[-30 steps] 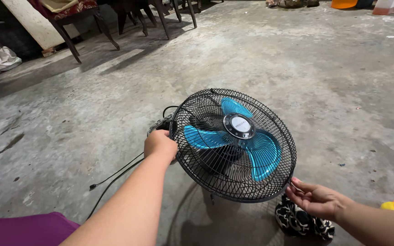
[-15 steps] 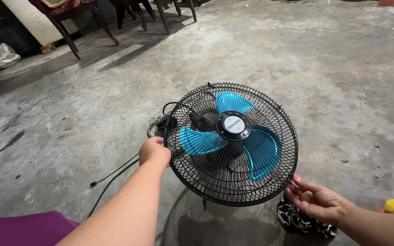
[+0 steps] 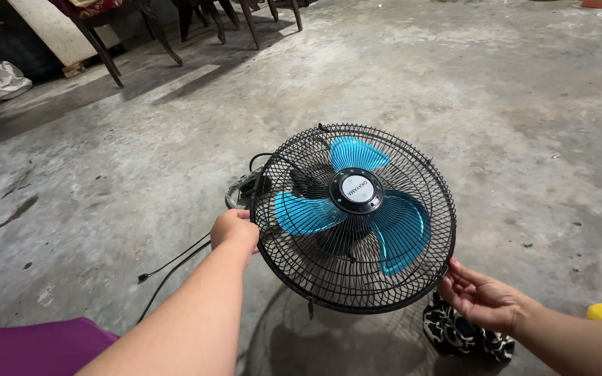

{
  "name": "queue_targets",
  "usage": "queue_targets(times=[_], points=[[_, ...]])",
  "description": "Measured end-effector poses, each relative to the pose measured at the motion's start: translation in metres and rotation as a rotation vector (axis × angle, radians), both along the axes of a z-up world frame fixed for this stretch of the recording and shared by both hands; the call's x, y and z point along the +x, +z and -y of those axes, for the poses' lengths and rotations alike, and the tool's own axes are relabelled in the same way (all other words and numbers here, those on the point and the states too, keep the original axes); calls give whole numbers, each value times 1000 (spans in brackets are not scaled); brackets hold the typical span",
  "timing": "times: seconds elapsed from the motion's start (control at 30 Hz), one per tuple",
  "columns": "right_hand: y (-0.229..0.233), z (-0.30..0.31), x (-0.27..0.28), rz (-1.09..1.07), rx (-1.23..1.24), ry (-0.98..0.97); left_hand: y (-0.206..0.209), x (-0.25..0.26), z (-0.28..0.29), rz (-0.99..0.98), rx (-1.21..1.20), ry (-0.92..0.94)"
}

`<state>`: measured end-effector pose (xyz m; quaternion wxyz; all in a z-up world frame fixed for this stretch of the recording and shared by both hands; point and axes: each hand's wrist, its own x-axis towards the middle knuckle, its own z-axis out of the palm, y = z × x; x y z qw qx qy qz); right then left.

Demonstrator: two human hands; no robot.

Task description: The person attaches the fan blades to the motor hub, then places and secures the front wire cage over the blades. They adjust the cage alignment and briefly wipe the blades with a cloth.

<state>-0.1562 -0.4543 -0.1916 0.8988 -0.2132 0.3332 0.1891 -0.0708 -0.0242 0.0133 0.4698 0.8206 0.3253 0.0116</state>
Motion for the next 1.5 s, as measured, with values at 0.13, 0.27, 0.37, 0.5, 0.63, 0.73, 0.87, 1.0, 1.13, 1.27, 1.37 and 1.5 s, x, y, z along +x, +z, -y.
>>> queue_targets(times=[0.13,0.27,0.37,0.5,0.63,0.73,0.87,1.0,1.13,1.27,1.37,1.5], points=[[0,3,4,19,-45,29,-6,-4,-1,-16,-33,11],[13,5,10,12,-143,84,-6,-3,0,7,-92,55],[29,12,14,3,-225,175,-7,-5,1,11,3,33],[48,16,21,25,-438,275,-9,-8,1,58,-2,18],[58,23,30,27,-537,417,-13,-6,-2,99,-46,7],[64,27,35,14,-577,482,-16,-5,-4,124,-31,-20],[74,33,54,63,-664,706,-16,-10,-1,129,73,-39],[82,30,89,-82,-834,865,-8,-12,5,111,-221,8],[63,28,100,-123,-1048,691,-3,-15,9,108,-191,6],[37,30,126,-135,-1216,608,-3,-16,10,120,-140,-9],[37,31,131,-113,-1404,554,-4,-13,8,128,-268,12],[56,30,133,-26,-1286,376,-5,-12,5,105,-277,19]])
